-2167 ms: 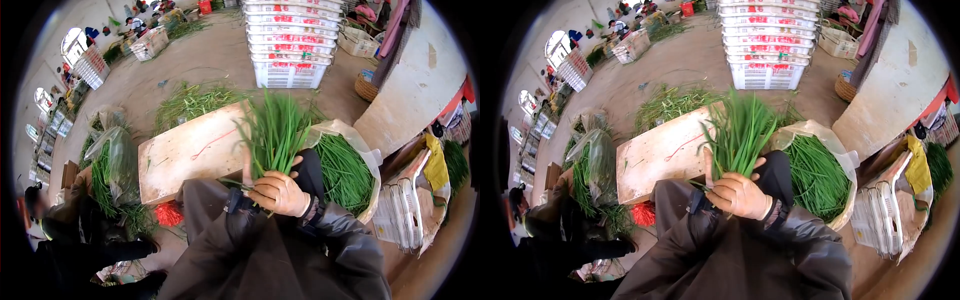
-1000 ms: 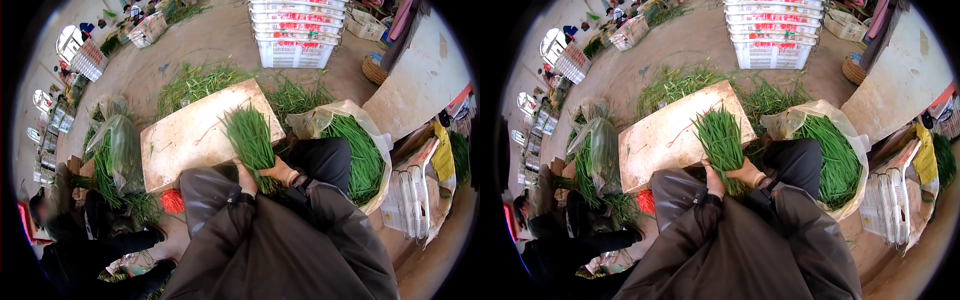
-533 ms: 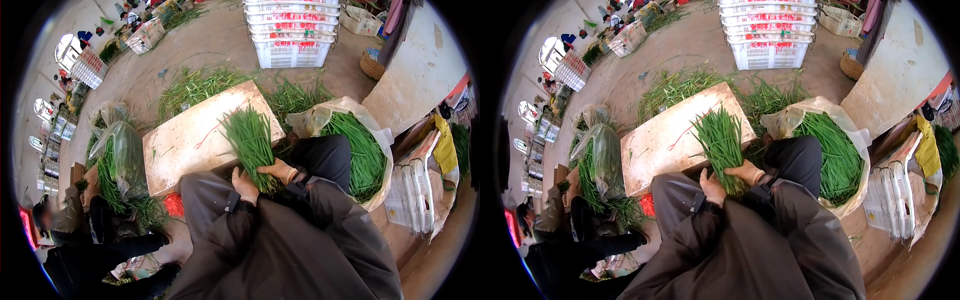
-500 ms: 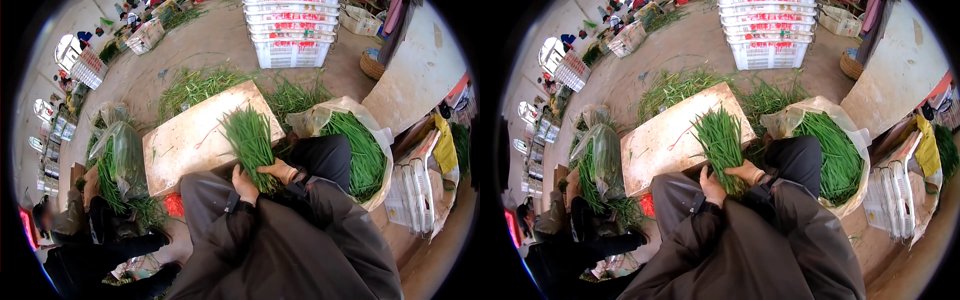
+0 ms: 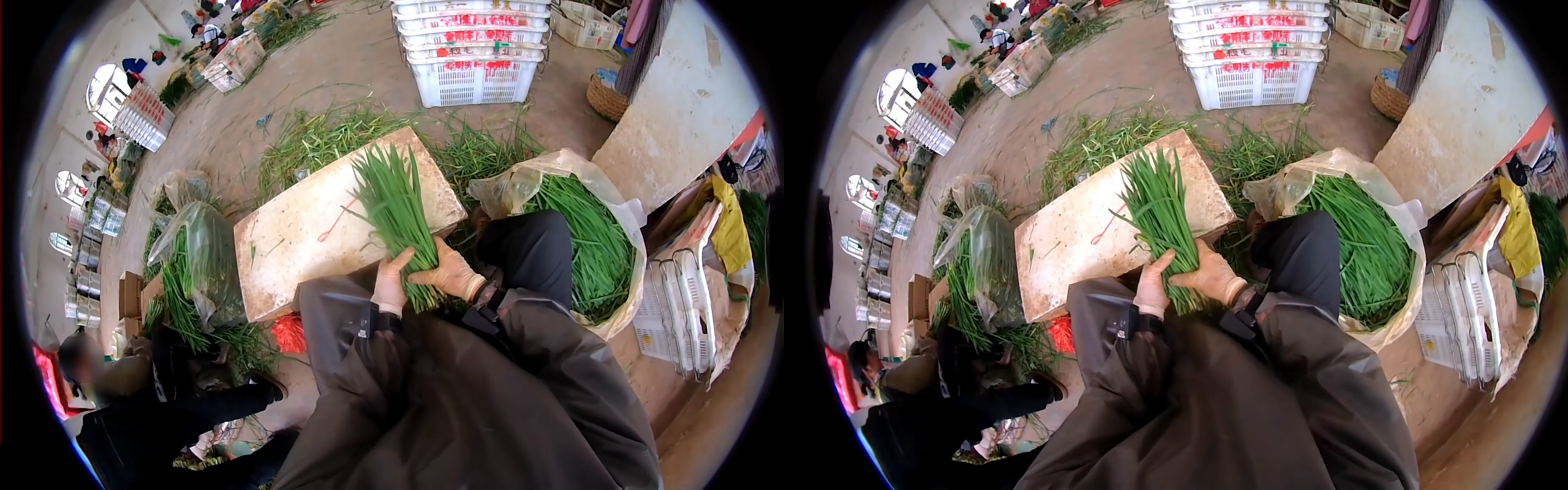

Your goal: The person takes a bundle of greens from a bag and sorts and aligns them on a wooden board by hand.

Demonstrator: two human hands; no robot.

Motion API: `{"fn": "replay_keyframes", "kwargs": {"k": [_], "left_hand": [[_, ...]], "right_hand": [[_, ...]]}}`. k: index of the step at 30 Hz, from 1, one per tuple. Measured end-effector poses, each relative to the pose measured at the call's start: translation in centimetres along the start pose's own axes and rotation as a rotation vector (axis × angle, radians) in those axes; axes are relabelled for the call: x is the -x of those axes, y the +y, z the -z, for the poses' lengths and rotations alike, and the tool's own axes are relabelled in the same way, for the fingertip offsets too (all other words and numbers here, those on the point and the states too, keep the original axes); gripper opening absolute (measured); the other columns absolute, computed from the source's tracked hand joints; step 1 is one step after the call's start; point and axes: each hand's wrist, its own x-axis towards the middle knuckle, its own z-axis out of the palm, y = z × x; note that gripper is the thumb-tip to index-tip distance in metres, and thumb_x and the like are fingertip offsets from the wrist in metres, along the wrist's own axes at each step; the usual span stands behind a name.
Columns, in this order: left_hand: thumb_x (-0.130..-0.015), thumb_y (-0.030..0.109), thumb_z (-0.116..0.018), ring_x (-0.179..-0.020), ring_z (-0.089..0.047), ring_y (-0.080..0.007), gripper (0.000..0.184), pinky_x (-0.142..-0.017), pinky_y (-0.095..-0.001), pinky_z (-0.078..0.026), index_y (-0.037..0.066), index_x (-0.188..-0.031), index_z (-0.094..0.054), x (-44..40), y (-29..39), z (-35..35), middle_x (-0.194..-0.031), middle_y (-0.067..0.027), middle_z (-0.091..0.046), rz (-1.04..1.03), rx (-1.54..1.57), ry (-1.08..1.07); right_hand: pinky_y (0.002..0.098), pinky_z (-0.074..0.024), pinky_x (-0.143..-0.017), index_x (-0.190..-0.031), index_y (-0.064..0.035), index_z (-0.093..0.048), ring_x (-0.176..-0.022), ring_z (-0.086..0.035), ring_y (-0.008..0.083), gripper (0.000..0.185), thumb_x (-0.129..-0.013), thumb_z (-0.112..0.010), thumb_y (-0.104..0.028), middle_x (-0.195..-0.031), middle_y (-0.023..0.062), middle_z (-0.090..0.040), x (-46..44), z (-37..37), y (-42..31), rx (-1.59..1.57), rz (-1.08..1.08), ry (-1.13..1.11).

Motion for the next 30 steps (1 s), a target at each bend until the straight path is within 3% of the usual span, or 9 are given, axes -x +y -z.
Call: {"fn": "replay_keyframes", "kwargs": {"k": [4, 15, 19, 20, 22, 24, 27, 28, 30], "left_hand": [[-0.090, 0.005, -0.075, -0.108, -0.069, -0.0246, 0.049, -0.096, -0.0381, -0.056, -0.002, -0.136, -0.059, 0.2, 4.8, -3.7, -0.122, -0.0112, -0.070, -0.150, -0.067, -0.069], [-0.083, -0.005, -0.080, -0.110, -0.067, -0.0183, 0.048, -0.099, -0.0336, -0.053, 0.002, -0.129, -0.066, -3.4, 11.6, -5.8, -0.119, -0.0050, -0.072, -0.440, -0.443, -0.121], [-0.083, 0.000, -0.083, -0.108, -0.069, -0.0190, 0.046, -0.096, -0.0335, -0.056, 0.000, -0.127, -0.067, -7.6, 9.8, -0.9, -0.119, -0.0082, -0.074, -0.321, -0.758, -0.030], [-0.087, 0.010, -0.082, -0.106, -0.069, -0.0184, 0.040, -0.095, -0.0344, -0.055, 0.001, -0.124, -0.070, -8.1, 9.0, -0.4, -0.114, -0.0079, -0.076, -0.455, -0.931, -0.004], [-0.091, 0.017, -0.080, -0.106, -0.069, -0.0195, 0.039, -0.094, -0.0363, -0.055, 0.003, -0.126, -0.069, -8.8, 8.2, -0.1, -0.117, -0.0067, -0.076, -0.504, -0.918, -0.016], [-0.096, 0.025, -0.075, -0.110, -0.069, -0.0220, 0.045, -0.092, -0.0409, -0.055, 0.007, -0.135, -0.063, -12.3, 6.3, 4.7, -0.128, -0.0032, -0.071, -0.557, -1.292, -0.002], [-0.097, 0.026, -0.074, -0.108, -0.069, -0.0220, 0.039, -0.093, -0.0397, -0.054, 0.006, -0.129, -0.067, -13.0, 6.0, 4.4, -0.122, -0.0039, -0.073, -0.563, -1.217, 0.007], [-0.097, 0.026, -0.075, -0.106, -0.070, -0.0215, 0.034, -0.093, -0.0387, -0.053, 0.006, -0.124, -0.070, -11.5, 7.0, 1.8, -0.117, -0.0051, -0.075, -0.504, -1.060, 0.026], [-0.097, 0.024, -0.075, -0.104, -0.070, -0.0207, 0.029, -0.093, -0.0372, -0.053, 0.005, -0.119, -0.072, -11.2, 8.3, 0.3, -0.111, -0.0061, -0.076, -0.495, -1.235, 0.028]], "right_hand": [[0.0396, -0.0501, -0.103, -0.149, 0.0004, -0.043, -0.118, -0.064, 0.0318, 0.094, -0.074, -0.093, -0.025, -0.128, 0.0212, -0.065, -1.5, 0.9, -4.2, -0.014, 0.190, 0.007], [0.0394, -0.0509, -0.099, -0.139, 0.0015, -0.048, -0.111, -0.066, 0.0304, 0.083, -0.075, -0.091, -0.029, -0.116, 0.0195, -0.069, -9.2, 3.5, -10.9, 0.133, 0.219, -0.095], [0.0360, -0.0493, -0.102, -0.145, -0.0015, -0.048, -0.112, -0.063, 0.0229, 0.082, -0.079, -0.090, -0.027, -0.122, 0.0148, -0.068, -12.3, 2.8, -7.6, 0.107, 0.129, -0.082], [0.0345, -0.0493, -0.103, -0.148, -0.0007, -0.047, -0.115, -0.062, 0.0200, 0.078, -0.084, -0.087, -0.021, -0.130, 0.0129, -0.066, -11.9, 3.3, -8.0, 0.201, 0.058, -0.123], [0.0382, -0.0515, -0.098, -0.135, -0.0016, -0.057, -0.108, -0.067, 0.0278, 0.063, -0.085, -0.084, -0.030, -0.120, 0.0181, -0.070, -14.0, 2.4, -2.4, 0.210, 0.137, -0.055], [0.0399, -0.0522, -0.095, -0.130, -0.0015, -0.063, -0.104, -0.068, 0.0334, 0.053, -0.089, -0.080, -0.030, -0.115, 0.0213, -0.072, -14.9, 2.0, -0.3, 0.193, 0.173, -0.013], [0.0405, -0.0525, -0.095, -0.128, -0.0014, -0.066, -0.102, -0.069, 0.0358, 0.045, -0.093, -0.076, -0.027, -0.114, 0.0232, -0.072, -14.4, 2.2, -1.8, 0.113, 0.259, 0.025], [0.0328, -0.0486, -0.102, -0.139, -0.0001, -0.061, -0.112, -0.064, 0.0175, 0.047, -0.097, -0.072, -0.018, -0.124, 0.0134, -0.072, -13.5, 3.1, -5.0, 0.210, 0.133, -0.056], [0.0329, -0.0493, -0.100, -0.139, -0.0002, -0.061, -0.111, -0.064, 0.0178, 0.047, -0.097, -0.073, -0.019, -0.125, 0.0137, -0.072, -13.2, 3.4, -5.9, 0.107, 0.111, -0.081]]}}
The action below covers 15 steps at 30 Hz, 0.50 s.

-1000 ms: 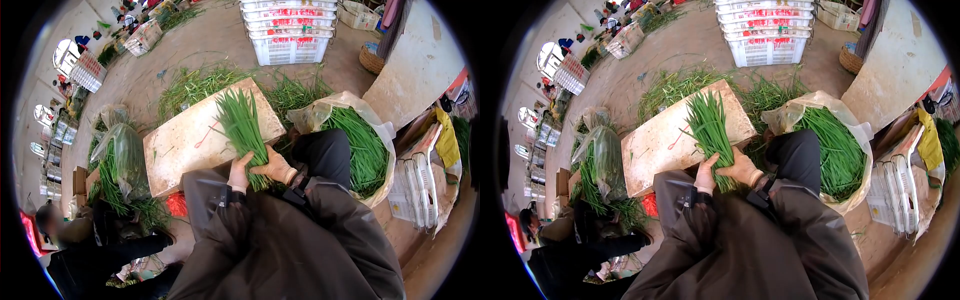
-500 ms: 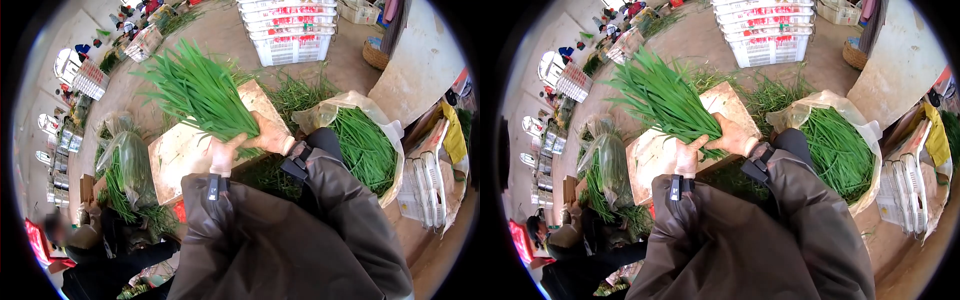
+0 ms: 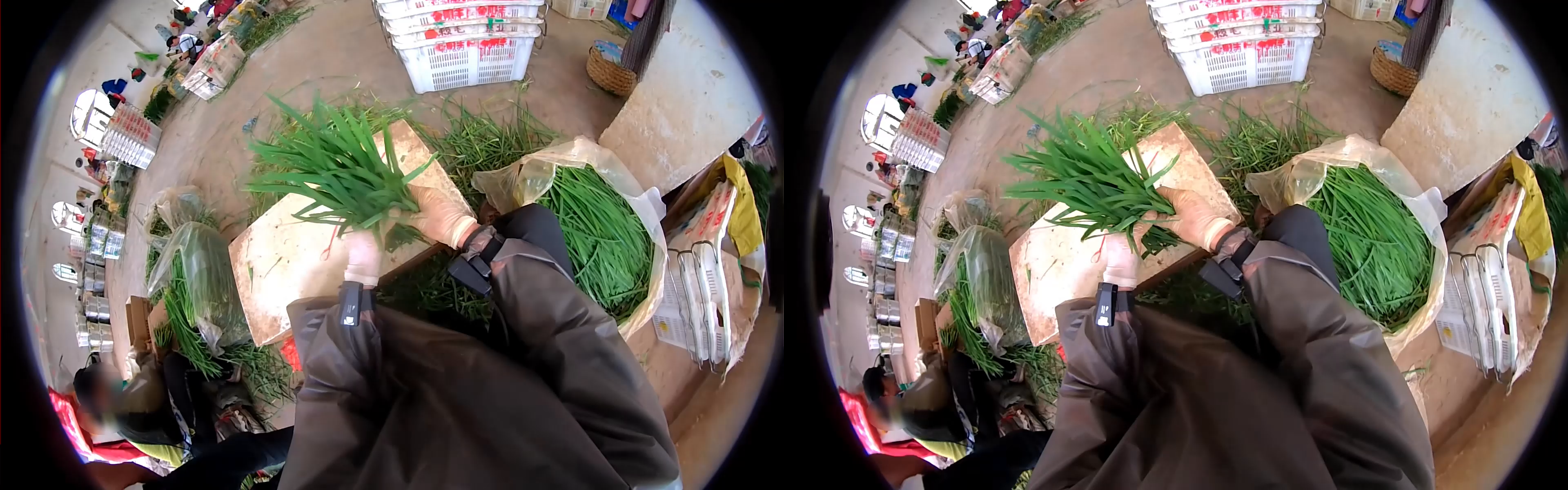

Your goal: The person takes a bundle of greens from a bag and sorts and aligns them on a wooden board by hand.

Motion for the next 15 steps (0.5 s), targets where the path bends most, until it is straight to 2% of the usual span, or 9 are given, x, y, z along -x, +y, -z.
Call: {"fn": "replay_keyframes", "kwargs": {"k": [1, 2, 4, 6, 9, 10, 11, 13, 15], "left_hand": [[-0.097, 0.023, -0.075, -0.103, -0.070, -0.0202, 0.026, -0.093, -0.0365, -0.053, 0.005, -0.117, -0.073, -0.3, -0.1, 0.1, -0.109, -0.0067, -0.076, -0.005, -0.085, -0.022], [-0.096, 0.021, -0.077, -0.102, -0.070, -0.0200, 0.028, -0.089, -0.0365, -0.055, 0.004, -0.117, -0.071, -0.6, -3.3, -0.9, -0.106, -0.0069, -0.075, -0.010, 0.174, -0.032], [-0.096, 0.019, -0.076, -0.106, -0.068, -0.0213, 0.035, -0.093, -0.0345, -0.054, 0.000, -0.124, -0.067, -0.9, -2.1, 0.2, -0.115, -0.0073, -0.073, 0.113, 0.181, -0.122], [-0.093, 0.014, -0.078, -0.109, -0.066, -0.0235, 0.045, -0.096, -0.0356, -0.054, 0.001, -0.132, -0.063, -0.2, -0.7, 0.2, -0.122, -0.0089, -0.070, 0.288, 1.123, -0.027], [-0.090, 0.013, -0.081, -0.112, -0.066, -0.0256, 0.054, -0.096, -0.0398, -0.056, 0.003, -0.138, -0.059, 0.8, 4.0, 2.6, -0.127, -0.0095, -0.068, 0.186, 0.747, -0.109], [-0.093, 0.015, -0.077, -0.109, -0.066, -0.0243, 0.051, -0.094, -0.0400, -0.058, 0.001, -0.138, -0.056, 1.4, 6.2, 3.0, -0.126, -0.0117, -0.067, 0.225, 0.938, -0.118], [-0.095, 0.017, -0.074, -0.110, -0.067, -0.0256, 0.051, -0.096, -0.0408, -0.058, 0.001, -0.140, -0.055, 1.7, 5.5, 2.9, -0.128, -0.0126, -0.067, 0.325, 1.068, -0.168], [-0.097, 0.021, -0.071, -0.112, -0.068, -0.0282, 0.052, -0.096, -0.0424, -0.059, 0.001, -0.142, -0.054, 2.5, 6.1, 3.2, -0.130, -0.0143, -0.066, 0.440, 1.109, -0.209], [-0.098, 0.023, -0.069, -0.115, -0.067, -0.0301, 0.052, -0.098, -0.0440, -0.058, 0.001, -0.143, -0.053, 3.9, 5.0, 2.7, -0.132, -0.0150, -0.066, 0.510, 1.150, -0.188]], "right_hand": [[0.0330, -0.0496, -0.099, -0.139, -0.0003, -0.061, -0.111, -0.064, 0.0179, 0.047, -0.097, -0.073, -0.020, -0.126, 0.0138, -0.072, 0.1, 0.1, 0.1, -0.054, -0.009, -0.009], [0.0330, -0.0499, -0.099, -0.138, -0.0004, -0.062, -0.110, -0.065, 0.0180, 0.047, -0.097, -0.073, -0.020, -0.124, 0.0134, -0.072, 0.2, 0.1, 0.7, -0.039, -0.005, -0.011], [0.0331, -0.0505, -0.097, -0.137, -0.0006, -0.063, -0.108, -0.065, 0.0182, 0.047, -0.096, -0.075, -0.021, -0.121, 0.0125, -0.073, -0.1, 0.1, 1.5, -0.008, 0.012, -0.017], [0.0334, -0.0506, -0.097, -0.134, -0.0010, -0.066, -0.106, -0.066, 0.0172, 0.047, -0.095, -0.077, -0.025, -0.119, 0.0113, -0.075, 0.3, 1.2, -0.6, 0.049, -0.060, -0.070], [0.0344, -0.0514, -0.095, -0.128, -0.0021, -0.070, -0.105, -0.067, 0.0203, 0.053, -0.092, -0.081, -0.038, -0.111, 0.0136, -0.076, 0.5, 1.9, -1.6, -0.006, -0.106, -0.191], [0.0348, -0.0519, -0.095, -0.126, -0.0025, -0.071, -0.104, -0.067, 0.0221, 0.056, -0.090, -0.082, -0.044, -0.108, 0.0151, -0.076, 0.6, 1.9, -1.4, -0.048, -0.112, -0.240], [0.0347, -0.0519, -0.094, -0.126, -0.0024, -0.071, -0.104, -0.067, 0.0218, 0.059, -0.089, -0.082, -0.047, -0.108, 0.0147, -0.076, 0.6, 1.7, -1.2, -0.038, -0.111, -0.272], [0.0347, -0.0520, -0.093, -0.126, -0.0022, -0.071, -0.102, -0.066, 0.0211, 0.065, -0.088, -0.081, -0.054, -0.107, 0.0137, -0.076, 1.0, 1.3, -0.3, -0.016, -0.110, -0.330], [0.0341, -0.0508, -0.096, -0.128, -0.0021, -0.071, -0.105, -0.065, 0.0192, 0.071, -0.088, -0.079, -0.060, -0.112, 0.0106, -0.076, 1.8, 0.4, 0.6, -0.174, -0.133, -0.349]]}}
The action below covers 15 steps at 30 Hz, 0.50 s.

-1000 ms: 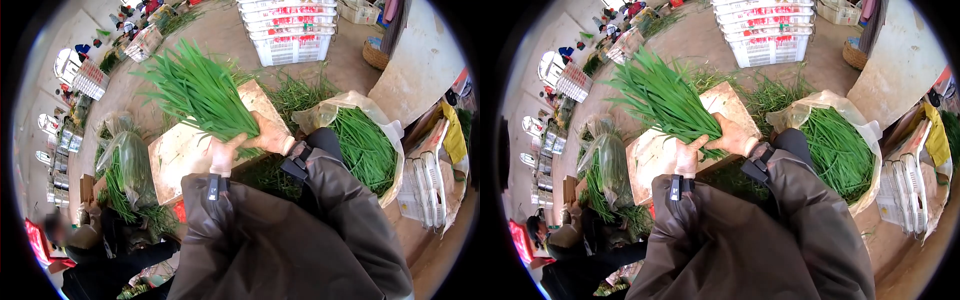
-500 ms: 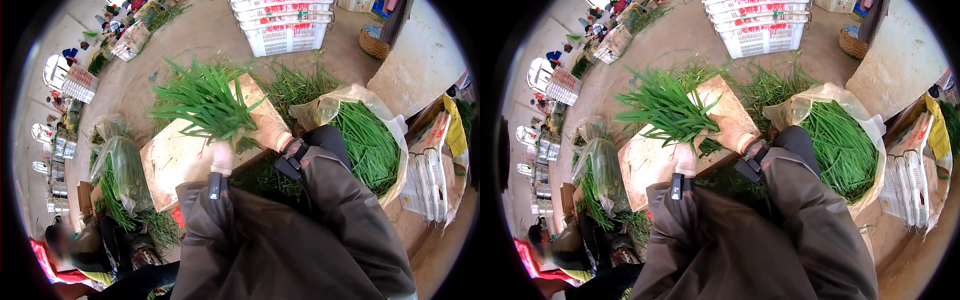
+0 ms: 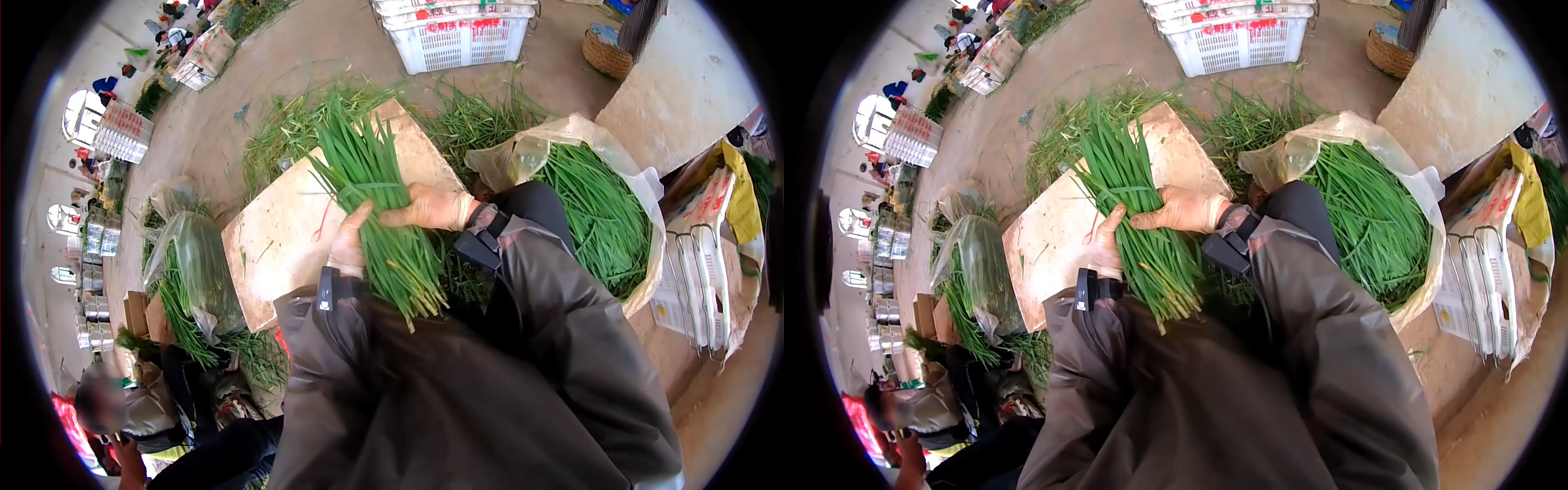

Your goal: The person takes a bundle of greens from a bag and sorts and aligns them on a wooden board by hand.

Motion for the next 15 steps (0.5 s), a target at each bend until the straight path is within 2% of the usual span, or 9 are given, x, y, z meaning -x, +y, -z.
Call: {"fn": "replay_keyframes", "kwargs": {"k": [2, 4, 5, 7, 8, 9, 10, 12, 15], "left_hand": [[-0.099, 0.026, -0.067, -0.117, -0.066, -0.0315, 0.054, -0.099, -0.0454, -0.058, 0.001, -0.145, -0.052, 0.0, -1.8, 1.5, -0.134, -0.0161, -0.065, 0.019, 0.059, -0.015], [-0.099, 0.029, -0.066, -0.118, -0.066, -0.0327, 0.058, -0.100, -0.0467, -0.057, 0.000, -0.147, -0.050, -0.1, -3.3, 2.5, -0.138, -0.0175, -0.063, 0.016, 0.120, -0.086], [-0.094, 0.034, -0.068, -0.128, -0.060, -0.0356, 0.072, -0.109, -0.0489, -0.052, -0.001, -0.153, -0.043, 0.0, -3.8, 2.3, -0.143, -0.0194, -0.059, 0.069, 0.205, -0.168], [-0.091, 0.037, -0.069, -0.136, -0.054, -0.0377, 0.081, -0.115, -0.0501, -0.046, 0.000, -0.156, -0.038, 0.7, -3.7, -0.5, -0.144, -0.0199, -0.058, -0.014, 0.210, -0.309], [-0.090, 0.038, -0.070, -0.139, -0.051, -0.0387, 0.085, -0.118, -0.0507, -0.042, 0.000, -0.158, -0.036, 1.0, -3.6, -1.4, -0.145, -0.0202, -0.057, -0.055, 0.212, -0.380], [-0.088, 0.038, -0.072, -0.145, -0.043, -0.0408, 0.091, -0.124, -0.0529, -0.034, 0.000, -0.160, -0.031, 1.4, -3.7, -1.5, -0.142, -0.0216, -0.060, -0.011, 0.267, -0.343], [-0.088, 0.037, -0.072, -0.145, -0.044, -0.0412, 0.091, -0.124, -0.0536, -0.033, 0.000, -0.160, -0.031, 1.5, -3.7, -1.5, -0.140, -0.0221, -0.060, -0.033, 0.254, -0.366], [-0.087, 0.035, -0.072, -0.144, -0.044, -0.0419, 0.092, -0.124, -0.0551, -0.032, 0.000, -0.161, -0.030, 1.6, -3.5, -1.7, -0.137, -0.0230, -0.062, -0.081, 0.227, -0.413], [-0.085, 0.032, -0.075, -0.139, -0.050, -0.0442, 0.096, -0.121, -0.0585, -0.036, 0.002, -0.162, -0.027, 1.1, -3.6, -0.2, -0.120, -0.0190, -0.069, -0.193, 0.195, -0.306]], "right_hand": [[0.0334, -0.0497, -0.099, -0.129, -0.0023, -0.071, -0.109, -0.064, 0.0182, 0.073, -0.088, -0.078, -0.062, -0.115, 0.0086, -0.075, 0.3, -0.9, 0.9, -0.153, -0.029, -0.024], [0.0324, -0.0480, -0.103, -0.139, -0.0062, -0.064, -0.114, -0.063, 0.0168, 0.075, -0.090, -0.075, -0.062, -0.124, 0.0048, -0.072, 1.7, -1.6, -1.1, -0.122, -0.120, -0.015], [0.0325, -0.0480, -0.104, -0.141, -0.0071, -0.062, -0.114, -0.063, 0.0166, 0.075, -0.091, -0.075, -0.061, -0.125, 0.0039, -0.072, 2.2, -2.1, -1.7, -0.065, -0.147, 0.020], [0.0315, -0.0473, -0.104, -0.144, -0.0098, -0.058, -0.117, -0.060, 0.0141, 0.067, -0.097, -0.071, -0.055, -0.129, 0.0001, -0.068, 0.9, -3.0, 0.9, -0.320, -0.044, -0.099], [0.0306, -0.0462, -0.105, -0.143, -0.0100, -0.059, -0.118, -0.059, 0.0130, 0.064, -0.097, -0.071, -0.053, -0.128, -0.0006, -0.068, 1.0, -3.1, 1.7, -0.415, -0.082, -0.106], [0.0298, -0.0451, -0.106, -0.141, -0.0101, -0.061, -0.119, -0.058, 0.0120, 0.060, -0.098, -0.071, -0.051, -0.127, -0.0014, -0.068, 1.5, -3.3, 1.3, -0.510, -0.120, -0.113], [0.0290, -0.0441, -0.107, -0.139, -0.0103, -0.062, -0.120, -0.057, 0.0109, 0.056, -0.099, -0.071, -0.049, -0.126, -0.0021, -0.068, 1.9, -3.5, 0.8, -0.602, -0.158, -0.120], [0.0283, -0.0449, -0.105, -0.136, -0.0104, -0.063, -0.118, -0.057, 0.0094, 0.052, -0.099, -0.072, -0.046, -0.125, -0.0026, -0.068, 2.2, -3.3, 0.4, -0.590, -0.145, -0.149], [0.0306, -0.0491, -0.100, -0.135, -0.0097, -0.065, -0.115, -0.059, 0.0096, 0.050, -0.100, -0.072, -0.044, -0.122, -0.0031, -0.069, 2.6, -2.8, 0.2, -0.475, -0.149, -0.113]]}}
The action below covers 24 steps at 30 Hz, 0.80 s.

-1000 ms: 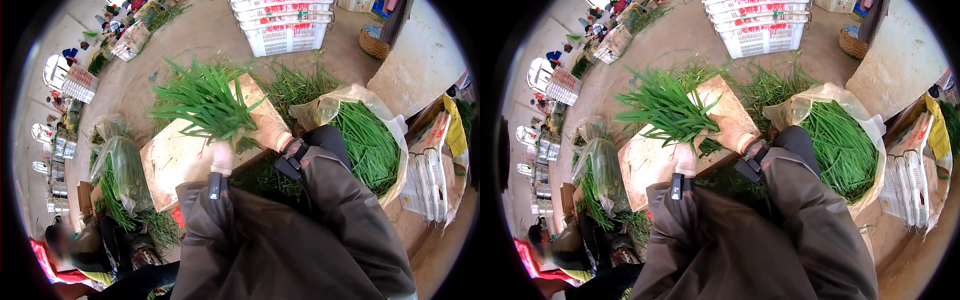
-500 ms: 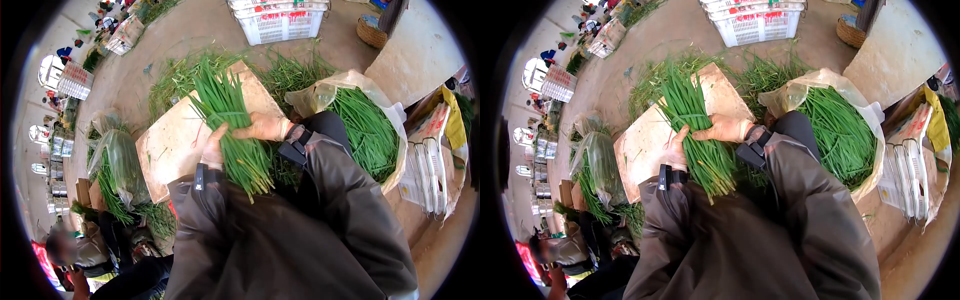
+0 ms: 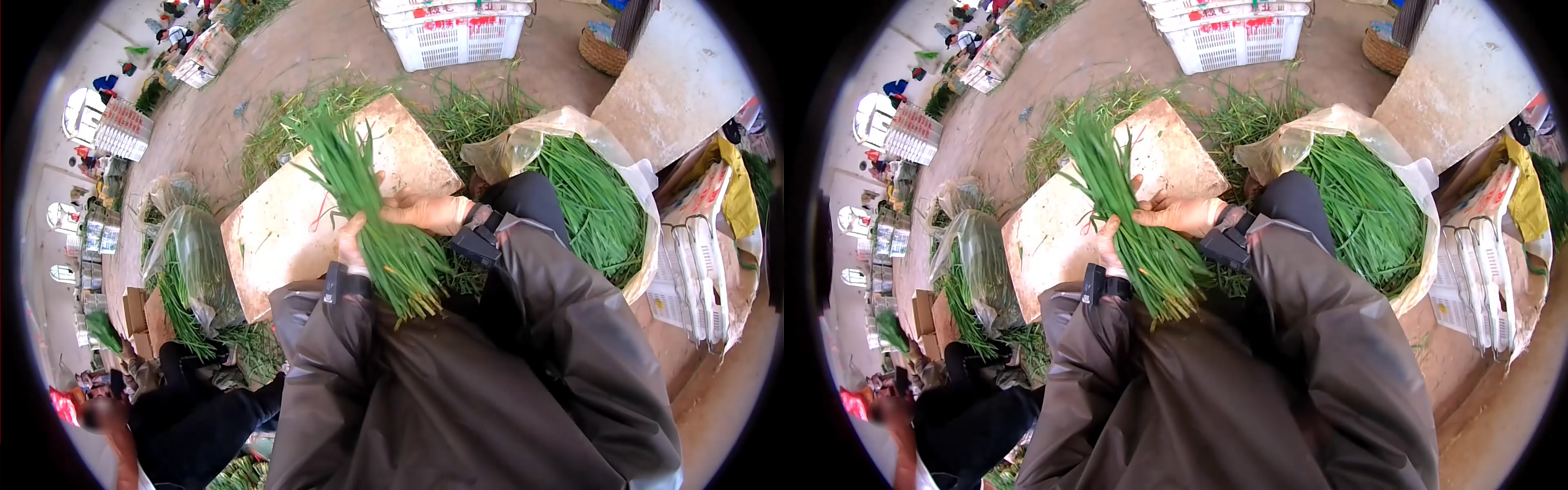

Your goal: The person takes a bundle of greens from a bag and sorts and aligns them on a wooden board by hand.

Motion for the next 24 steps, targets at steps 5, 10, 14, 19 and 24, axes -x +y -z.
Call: {"fn": "replay_keyframes", "kwargs": {"k": [5, 10, 14, 19, 24], "left_hand": [[-0.088, 0.028, -0.074, -0.129, -0.059, -0.0418, 0.088, -0.113, -0.0603, -0.044, 0.009, -0.162, -0.030, 0.8, 1.1, 2.3, -0.118, -0.0109, -0.068, -0.024, 0.167, -0.049], [-0.087, 0.034, -0.075, -0.119, -0.063, -0.0360, 0.087, -0.109, -0.0625, -0.046, 0.013, -0.161, -0.033, 1.4, 1.9, 1.1, -0.117, -0.0076, -0.066, -0.047, 0.204, 0.004], [-0.089, 0.042, -0.075, -0.120, -0.061, -0.0288, 0.095, -0.108, -0.0618, -0.047, 0.011, -0.164, -0.025, 1.3, 2.1, 0.8, -0.120, -0.0049, -0.061, -0.067, 0.172, -0.043], [-0.094, 0.042, -0.071, -0.109, -0.061, -0.0248, 0.091, -0.107, -0.0593, -0.050, 0.010, -0.164, -0.023, 1.2, 3.0, 2.1, -0.120, -0.0059, -0.058, -0.129, 0.120, -0.102], [-0.093, 0.045, -0.072, -0.107, -0.060, -0.0215, 0.093, -0.108, -0.0584, -0.050, 0.013, -0.165, -0.022, 1.7, 3.5, 3.3, -0.118, -0.0038, -0.058, -0.155, 0.128, -0.064]], "right_hand": [[0.0354, -0.0533, -0.095, -0.141, -0.0093, -0.062, -0.120, -0.060, 0.0129, 0.053, -0.100, -0.071, -0.043, -0.122, -0.0029, -0.070, 2.0, 2.0, -0.4, 0.106, -0.148, -0.051], [0.0304, -0.0536, -0.089, -0.134, -0.0022, -0.066, -0.114, -0.062, 0.0138, 0.050, -0.100, -0.073, -0.038, -0.122, 0.0034, -0.070, 2.9, 2.1, 0.4, 0.235, -0.222, -0.008], [0.0341, -0.0536, -0.091, -0.131, -0.0061, -0.070, -0.107, -0.066, 0.0159, 0.042, -0.100, -0.073, -0.034, -0.115, 0.0036, -0.074, 1.9, 1.9, 1.3, 0.188, -0.288, -0.012], [0.0363, -0.0533, -0.097, -0.123, -0.0042, -0.071, -0.103, -0.069, 0.0241, 0.038, -0.099, -0.073, -0.033, -0.110, 0.0053, -0.077, 2.0, 1.3, 0.9, 0.728, 0.231, 0.187], [0.0277, -0.0535, -0.073, -0.105, -0.0024, -0.074, -0.078, -0.064, 0.0095, 0.017, -0.097, -0.075, -0.017, -0.087, 0.0014, -0.072, 3.4, 1.4, -0.6, 0.424, 0.080, 0.131]]}}
